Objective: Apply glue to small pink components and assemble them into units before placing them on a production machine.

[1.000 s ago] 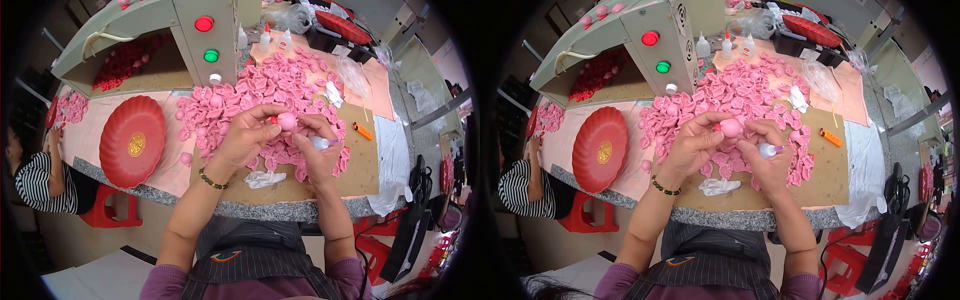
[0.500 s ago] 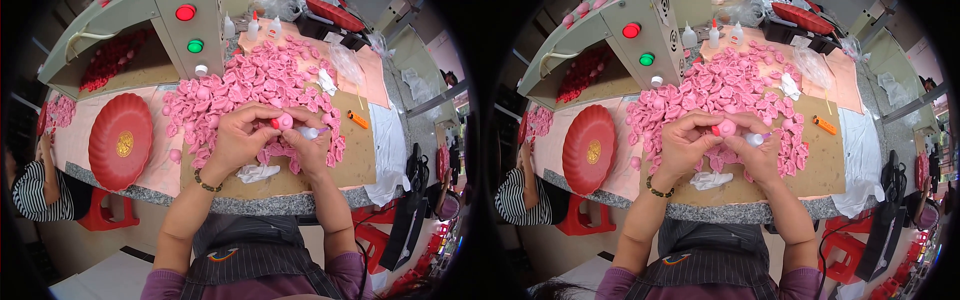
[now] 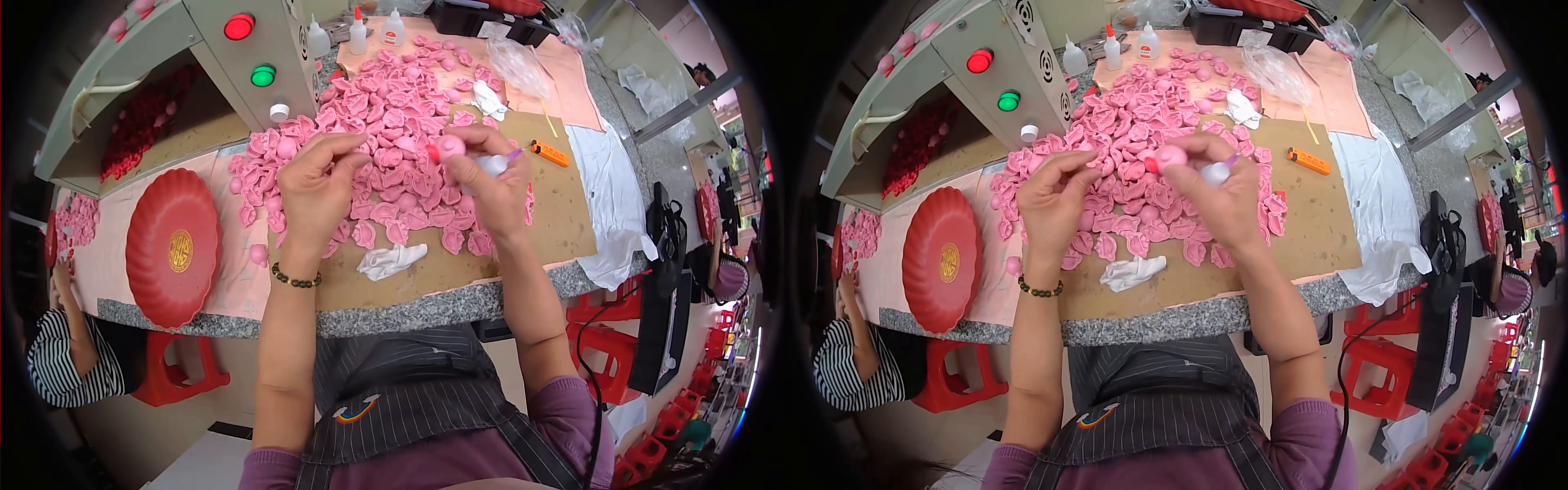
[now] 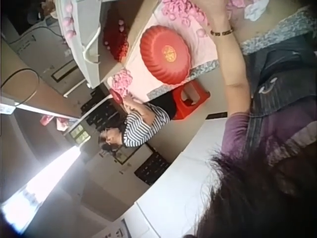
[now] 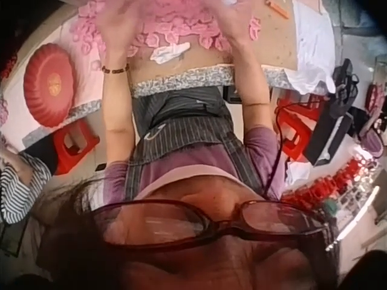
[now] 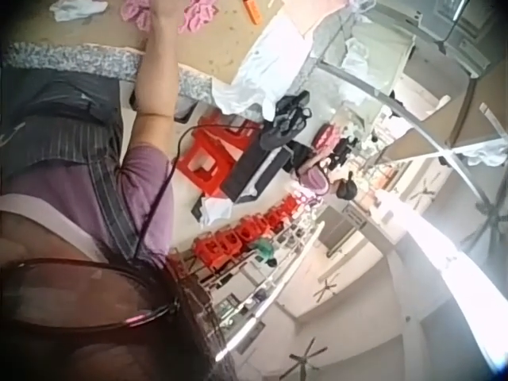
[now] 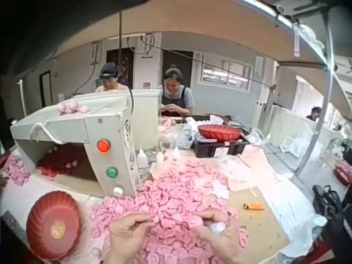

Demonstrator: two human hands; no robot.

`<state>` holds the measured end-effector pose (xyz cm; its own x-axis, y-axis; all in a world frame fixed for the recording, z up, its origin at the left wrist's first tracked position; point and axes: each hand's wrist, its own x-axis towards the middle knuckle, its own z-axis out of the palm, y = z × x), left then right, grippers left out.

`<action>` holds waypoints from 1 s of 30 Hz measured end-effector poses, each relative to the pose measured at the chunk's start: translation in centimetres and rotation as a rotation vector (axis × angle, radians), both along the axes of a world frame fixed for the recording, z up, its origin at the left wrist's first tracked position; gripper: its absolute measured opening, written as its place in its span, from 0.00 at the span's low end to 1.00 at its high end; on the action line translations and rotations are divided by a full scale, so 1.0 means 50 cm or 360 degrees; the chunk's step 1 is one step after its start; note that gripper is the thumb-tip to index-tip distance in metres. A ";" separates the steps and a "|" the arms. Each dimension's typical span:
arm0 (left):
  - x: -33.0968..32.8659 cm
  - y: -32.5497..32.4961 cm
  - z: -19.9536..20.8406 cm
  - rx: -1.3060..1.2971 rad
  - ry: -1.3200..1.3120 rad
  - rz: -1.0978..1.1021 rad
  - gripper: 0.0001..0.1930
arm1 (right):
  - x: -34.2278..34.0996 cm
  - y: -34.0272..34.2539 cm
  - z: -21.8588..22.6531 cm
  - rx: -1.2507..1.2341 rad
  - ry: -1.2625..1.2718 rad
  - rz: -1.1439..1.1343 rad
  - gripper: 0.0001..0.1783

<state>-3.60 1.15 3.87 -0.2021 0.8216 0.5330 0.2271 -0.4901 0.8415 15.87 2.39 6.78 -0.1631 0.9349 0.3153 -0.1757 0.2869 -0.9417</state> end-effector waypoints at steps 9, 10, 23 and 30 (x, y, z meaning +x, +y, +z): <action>-0.039 -0.004 0.005 -0.0339 -0.0492 -0.0012 0.12 | 0.146 -0.027 -0.012 -0.0064 -0.0725 -0.0770 0.12; -0.040 -0.010 0.008 -0.0450 -0.0483 -0.0073 0.12 | 0.128 -0.042 -0.012 -0.0072 -0.0734 -0.0741 0.12; -0.003 0.037 -0.045 -0.0244 -0.1019 -0.0459 0.15 | -0.399 -0.087 0.042 0.1116 -0.0951 0.0787 0.17; -0.048 0.009 -0.036 -0.0093 -0.1129 -0.0520 0.14 | -0.297 -0.071 0.059 0.1388 -0.0624 0.0510 0.16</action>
